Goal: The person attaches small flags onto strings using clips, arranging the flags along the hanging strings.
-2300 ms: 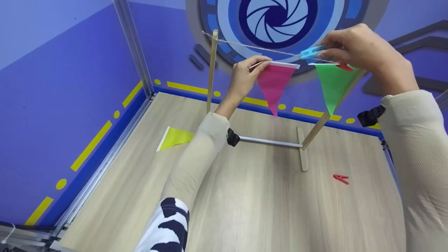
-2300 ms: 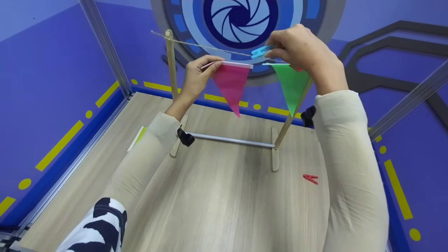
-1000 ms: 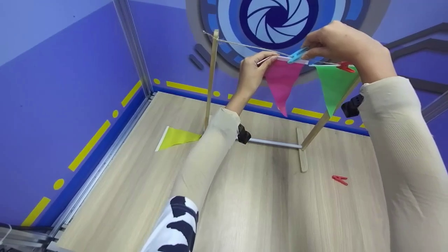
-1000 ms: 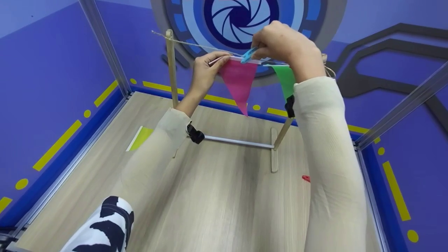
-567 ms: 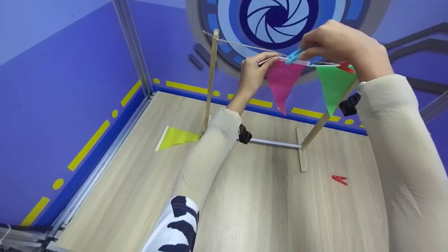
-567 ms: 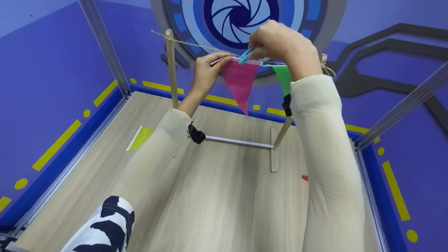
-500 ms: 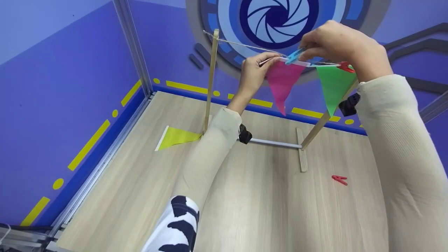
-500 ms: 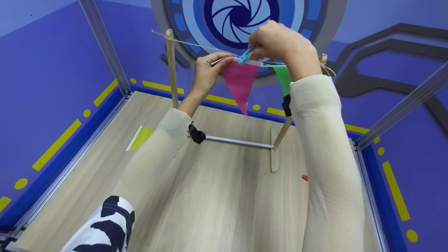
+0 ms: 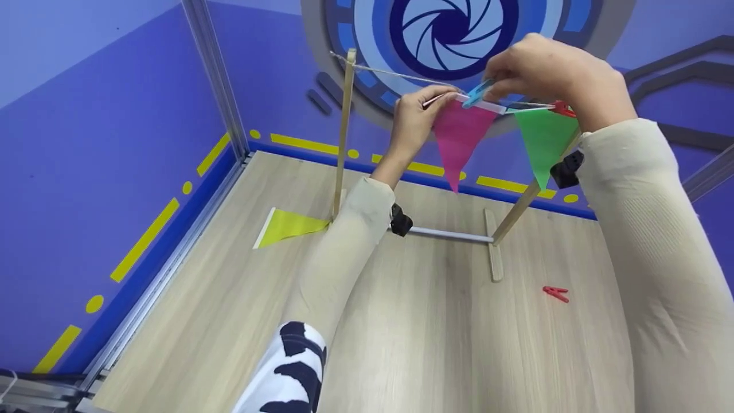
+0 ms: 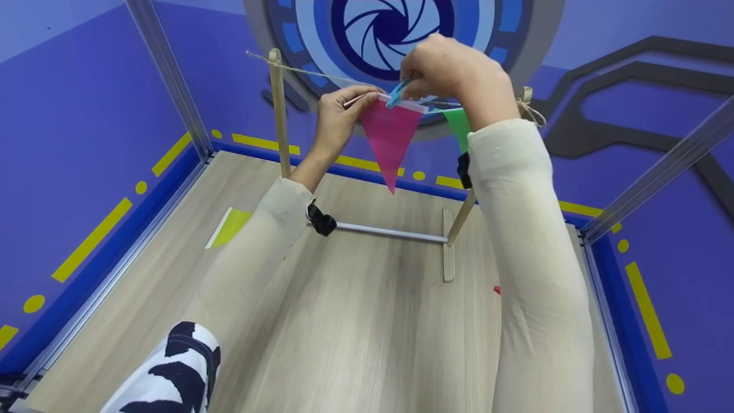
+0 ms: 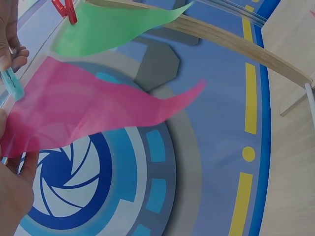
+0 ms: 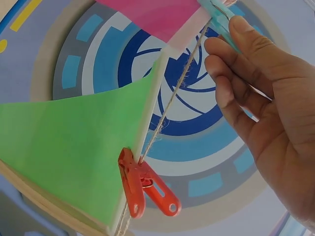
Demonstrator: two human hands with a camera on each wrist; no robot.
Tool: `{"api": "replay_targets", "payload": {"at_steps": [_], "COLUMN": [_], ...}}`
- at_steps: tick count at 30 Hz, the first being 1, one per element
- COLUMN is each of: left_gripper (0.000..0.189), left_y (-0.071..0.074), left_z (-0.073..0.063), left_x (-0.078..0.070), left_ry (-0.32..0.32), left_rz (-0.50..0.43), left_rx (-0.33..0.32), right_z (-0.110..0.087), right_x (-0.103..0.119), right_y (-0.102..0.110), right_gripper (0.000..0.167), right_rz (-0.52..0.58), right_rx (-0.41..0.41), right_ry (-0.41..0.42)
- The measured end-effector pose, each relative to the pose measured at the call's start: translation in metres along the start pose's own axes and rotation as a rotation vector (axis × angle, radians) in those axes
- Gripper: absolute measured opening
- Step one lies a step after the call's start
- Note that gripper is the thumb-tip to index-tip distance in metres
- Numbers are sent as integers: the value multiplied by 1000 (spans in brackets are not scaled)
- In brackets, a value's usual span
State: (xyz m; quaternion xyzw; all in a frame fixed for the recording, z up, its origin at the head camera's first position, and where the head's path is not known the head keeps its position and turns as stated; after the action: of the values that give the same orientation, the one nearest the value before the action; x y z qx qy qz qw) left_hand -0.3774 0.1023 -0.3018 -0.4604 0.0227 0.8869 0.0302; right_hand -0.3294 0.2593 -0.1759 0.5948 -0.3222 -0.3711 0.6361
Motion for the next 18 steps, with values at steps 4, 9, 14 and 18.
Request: {"api": "replay_targets", "payload": {"at_steps": [4, 9, 14, 18], "left_gripper": [21, 21, 20, 19], "left_y": [0, -1, -1, -1], "left_z": [0, 1, 2, 1], "left_x": [0, -1, -2, -2], "left_ry": [5, -2, -8, -8], "left_rz": [-12, -36, -37, -44], "left_rx": [-2, 7, 9, 10], "right_z": [1, 5, 12, 16], "right_x": [2, 6, 10, 11], "right_y": [1, 3, 4, 4], "right_gripper": [33, 33, 31, 30], "right_rz": [5, -25, -76, -102], "right_rx": [7, 38, 74, 93], "right_ry": [-9, -11, 20, 35]}}
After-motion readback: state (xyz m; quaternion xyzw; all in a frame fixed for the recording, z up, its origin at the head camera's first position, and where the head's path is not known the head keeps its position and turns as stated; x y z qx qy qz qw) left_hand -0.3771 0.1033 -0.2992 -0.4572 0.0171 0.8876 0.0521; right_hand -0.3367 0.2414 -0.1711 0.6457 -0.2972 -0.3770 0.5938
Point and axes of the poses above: each hand's wrist, its own z-axis towards the middle knuckle, its own y-axis out of the back of the hand, x = y × z, the point moved 4 cm from there along z, towards the middle knuckle, and after that the axes turned 4 degrees about -x, right-handed, at the moved point
